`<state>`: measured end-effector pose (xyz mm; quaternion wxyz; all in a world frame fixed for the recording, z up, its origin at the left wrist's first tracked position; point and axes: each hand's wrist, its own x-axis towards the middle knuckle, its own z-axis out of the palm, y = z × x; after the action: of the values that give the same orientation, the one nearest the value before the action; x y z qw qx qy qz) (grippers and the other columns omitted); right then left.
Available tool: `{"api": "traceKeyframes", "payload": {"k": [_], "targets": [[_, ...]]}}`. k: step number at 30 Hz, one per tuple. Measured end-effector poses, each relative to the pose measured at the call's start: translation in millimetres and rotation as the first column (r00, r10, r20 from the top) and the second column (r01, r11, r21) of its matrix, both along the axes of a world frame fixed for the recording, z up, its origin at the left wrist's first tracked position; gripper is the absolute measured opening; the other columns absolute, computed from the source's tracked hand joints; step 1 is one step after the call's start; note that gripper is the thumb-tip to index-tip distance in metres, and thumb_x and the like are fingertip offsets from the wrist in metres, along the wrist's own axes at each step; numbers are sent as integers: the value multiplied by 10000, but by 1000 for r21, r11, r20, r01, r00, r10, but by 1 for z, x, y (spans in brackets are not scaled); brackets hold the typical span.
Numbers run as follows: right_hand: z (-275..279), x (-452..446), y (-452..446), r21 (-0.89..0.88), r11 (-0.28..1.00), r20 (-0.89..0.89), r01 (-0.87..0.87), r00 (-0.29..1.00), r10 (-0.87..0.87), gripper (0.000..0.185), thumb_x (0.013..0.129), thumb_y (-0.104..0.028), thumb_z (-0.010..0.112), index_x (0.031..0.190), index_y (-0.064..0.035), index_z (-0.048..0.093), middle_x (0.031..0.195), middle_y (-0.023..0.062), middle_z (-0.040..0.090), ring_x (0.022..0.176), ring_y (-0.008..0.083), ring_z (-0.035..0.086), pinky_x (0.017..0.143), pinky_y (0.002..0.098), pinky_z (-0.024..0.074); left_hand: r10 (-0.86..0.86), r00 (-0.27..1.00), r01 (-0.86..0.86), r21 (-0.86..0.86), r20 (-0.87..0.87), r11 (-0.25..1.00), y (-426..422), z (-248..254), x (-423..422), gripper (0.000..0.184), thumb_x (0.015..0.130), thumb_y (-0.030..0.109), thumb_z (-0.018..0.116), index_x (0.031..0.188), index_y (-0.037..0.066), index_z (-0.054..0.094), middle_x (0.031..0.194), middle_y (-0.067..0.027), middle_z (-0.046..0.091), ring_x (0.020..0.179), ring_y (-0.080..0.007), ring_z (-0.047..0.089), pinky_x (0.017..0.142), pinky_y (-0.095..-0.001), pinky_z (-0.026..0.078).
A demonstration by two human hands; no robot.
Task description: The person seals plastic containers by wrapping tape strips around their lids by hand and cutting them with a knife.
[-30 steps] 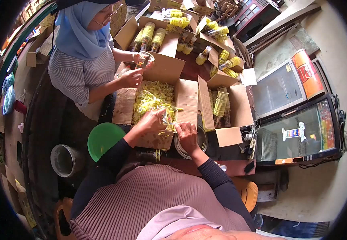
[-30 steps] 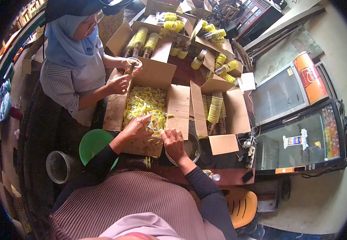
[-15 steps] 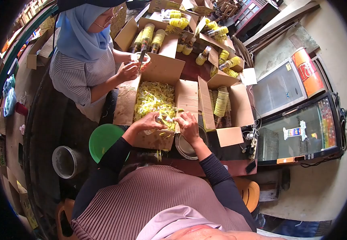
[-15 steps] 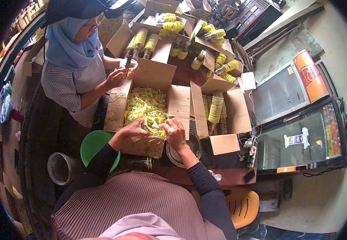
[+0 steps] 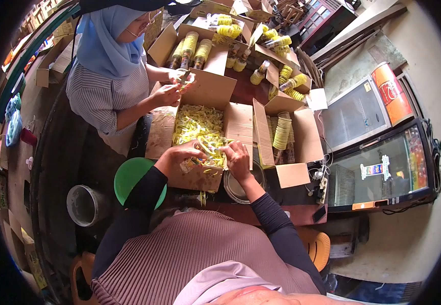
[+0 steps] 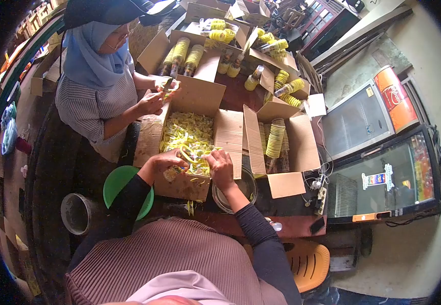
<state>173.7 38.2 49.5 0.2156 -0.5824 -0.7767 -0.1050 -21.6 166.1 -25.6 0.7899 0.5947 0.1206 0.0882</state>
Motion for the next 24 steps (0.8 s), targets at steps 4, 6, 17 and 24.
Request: {"api": "traceKeyframes", "payload": {"k": [4, 6, 17, 24], "targets": [[-4, 3, 3, -63, 997, -9, -35, 999, 35, 229, 740, -42, 577, 932, -115, 678, 902, 46, 618, 895, 228, 565, 773, 370, 445, 103, 993, -92, 159, -58, 983, -4, -5, 6, 468, 740, 234, 718, 1095, -21, 549, 923, -75, 629, 842, -149, 580, 765, -275, 465], [-6, 7, 4, -57, 996, 35, -62, 997, 64, 239, 739, -34, 576, 933, -122, 683, 917, 47, 625, 899, 228, 567, 781, 371, 448, 242, 970, -211, 391, -33, 896, -7, -26, 14, 590, 740, 325, 741, 1137, -46, 513, 962, -112, 625, 892, -199, 573, 802, -313, 462], [-9, 8, 5, -65, 995, 108, -78, 990, 85, 284, 769, -84, 553, 1013, -150, 681, 941, 42, 616, 903, 209, 561, 799, 375, 441, 258, 962, -177, 508, -94, 843, -21, 35, 5, 476, 811, 371, 687, 1094, 20, 534, 949, -94, 569, 862, -163, 516, 765, -317, 434], [-15, -8, 0, 41, 999, 124, -33, 992, 27, 344, 713, -17, 573, 1030, -112, 666, 891, 52, 581, 885, 231, 543, 766, 378, 425, 190, 967, -163, 161, -172, 973, -10, 19, 3, 567, 792, 447, 674, 1134, 22, 520, 981, -79, 532, 898, -170, 500, 761, -318, 438]]}}
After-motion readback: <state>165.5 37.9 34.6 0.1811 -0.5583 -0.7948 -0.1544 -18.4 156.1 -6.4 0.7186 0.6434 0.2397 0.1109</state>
